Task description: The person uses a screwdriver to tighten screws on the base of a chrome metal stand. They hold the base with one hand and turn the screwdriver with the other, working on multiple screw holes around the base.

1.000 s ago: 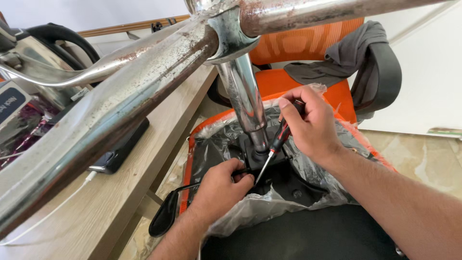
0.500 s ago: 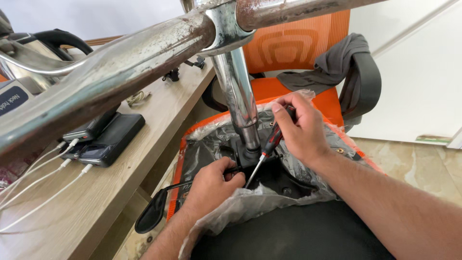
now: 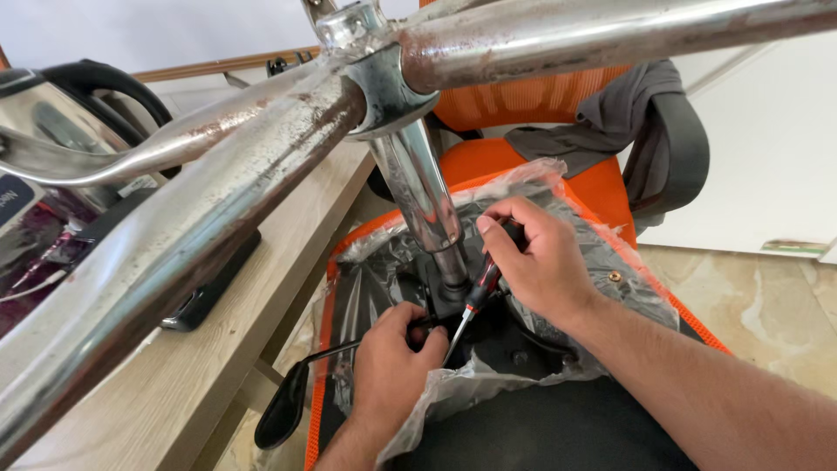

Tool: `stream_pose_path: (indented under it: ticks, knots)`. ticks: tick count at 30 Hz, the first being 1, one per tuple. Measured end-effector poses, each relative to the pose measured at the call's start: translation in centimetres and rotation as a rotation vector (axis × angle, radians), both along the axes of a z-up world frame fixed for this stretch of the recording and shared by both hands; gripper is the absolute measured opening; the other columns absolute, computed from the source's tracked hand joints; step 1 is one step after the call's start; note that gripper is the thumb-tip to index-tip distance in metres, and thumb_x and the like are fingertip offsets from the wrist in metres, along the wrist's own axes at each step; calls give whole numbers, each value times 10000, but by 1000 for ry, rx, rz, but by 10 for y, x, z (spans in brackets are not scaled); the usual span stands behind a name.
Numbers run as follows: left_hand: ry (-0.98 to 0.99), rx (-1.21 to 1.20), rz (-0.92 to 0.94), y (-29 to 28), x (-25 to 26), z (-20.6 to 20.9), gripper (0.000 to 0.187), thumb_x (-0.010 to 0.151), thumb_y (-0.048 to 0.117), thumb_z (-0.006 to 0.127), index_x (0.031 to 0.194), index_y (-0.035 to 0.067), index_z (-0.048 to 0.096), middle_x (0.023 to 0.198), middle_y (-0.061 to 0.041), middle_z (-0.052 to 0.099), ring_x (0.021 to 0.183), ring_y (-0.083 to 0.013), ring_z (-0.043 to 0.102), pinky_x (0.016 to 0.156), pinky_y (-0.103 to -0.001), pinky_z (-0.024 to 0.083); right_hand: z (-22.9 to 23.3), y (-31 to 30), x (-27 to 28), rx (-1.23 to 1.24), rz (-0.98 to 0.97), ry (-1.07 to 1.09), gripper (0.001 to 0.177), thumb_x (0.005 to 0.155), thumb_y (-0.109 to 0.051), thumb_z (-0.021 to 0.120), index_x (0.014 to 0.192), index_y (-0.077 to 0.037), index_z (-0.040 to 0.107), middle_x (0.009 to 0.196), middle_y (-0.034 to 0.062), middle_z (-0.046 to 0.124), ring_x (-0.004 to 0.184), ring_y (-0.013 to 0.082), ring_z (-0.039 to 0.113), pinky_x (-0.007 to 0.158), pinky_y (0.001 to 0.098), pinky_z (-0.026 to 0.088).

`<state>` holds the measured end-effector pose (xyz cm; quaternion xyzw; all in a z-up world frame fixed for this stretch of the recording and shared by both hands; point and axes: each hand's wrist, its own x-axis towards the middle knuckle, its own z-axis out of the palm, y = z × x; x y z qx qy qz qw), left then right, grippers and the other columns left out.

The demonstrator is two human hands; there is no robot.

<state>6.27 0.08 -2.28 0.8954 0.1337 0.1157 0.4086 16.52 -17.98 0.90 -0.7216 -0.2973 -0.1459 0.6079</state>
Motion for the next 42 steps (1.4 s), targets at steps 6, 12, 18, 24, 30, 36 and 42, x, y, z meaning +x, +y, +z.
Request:
stream_pose_path:
  ticks: [6, 12, 18, 24, 30, 36, 42]
  knots:
    - [-101, 14, -50, -3, -5, -1, 275, 798, 259, 740, 961, 40, 707, 813, -93, 675, 710, -245, 690, 662, -384, 549, 5, -6, 1, 16, -2, 40, 162, 989, -170, 646, 1018, -10, 652, 778, 16, 661, 660, 62, 634, 565, 235, 525]
    - [-183, 22, -45, -4, -8, -6, 294, 800, 255, 756, 999, 44, 712, 836, -98, 691, 724, -238, 705, 668, -376, 560, 9, -9, -1, -62, -50, 20, 181, 997, -204, 639, 1017, -25, 658, 785, 7, 675, 663, 58, 638, 569, 237, 524]
    - [-264, -40, -91, -4, -17, -3, 381, 798, 279, 784, 1062, 15, 707, 899, -92, 710, 703, -201, 711, 640, -346, 556, 6, -10, -1, -43, -52, 30, 194, 998, -222, 641, 1018, -31, 663, 788, 11, 681, 677, 57, 633, 584, 233, 513]
    - [-201, -48, -95, -5, -20, 6, 525, 748, 390, 854, 1081, 10, 710, 867, -84, 698, 662, -158, 654, 591, -324, 519, 5, -11, 2, 60, 19, 74, 205, 1002, -235, 639, 1066, -40, 644, 783, 0, 633, 659, 45, 577, 537, 227, 471]
    - [-8, -41, -61, -7, -20, 16, 586, 734, 396, 860, 1180, 52, 700, 856, -87, 677, 659, -191, 636, 586, -354, 504, 2, -14, 6, 23, 16, 107, 219, 1008, -249, 629, 1067, -40, 656, 809, -13, 640, 652, 34, 582, 534, 221, 484]
    - [-142, -46, -91, -7, -22, 14, 519, 748, 371, 854, 1097, 14, 714, 885, -89, 698, 714, -159, 684, 631, -322, 543, 4, -16, 10, -17, 136, 134, 226, 944, -182, 688, 1096, -21, 643, 826, -21, 602, 663, 30, 551, 560, 224, 458]
    - [-129, -36, -68, -10, -26, 12, 536, 730, 378, 855, 1105, 24, 713, 908, -85, 702, 705, -196, 675, 624, -339, 537, 7, -26, -1, -211, 44, 77, 283, 897, -229, 728, 1111, -59, 652, 701, -39, 591, 595, 34, 526, 532, 235, 444]
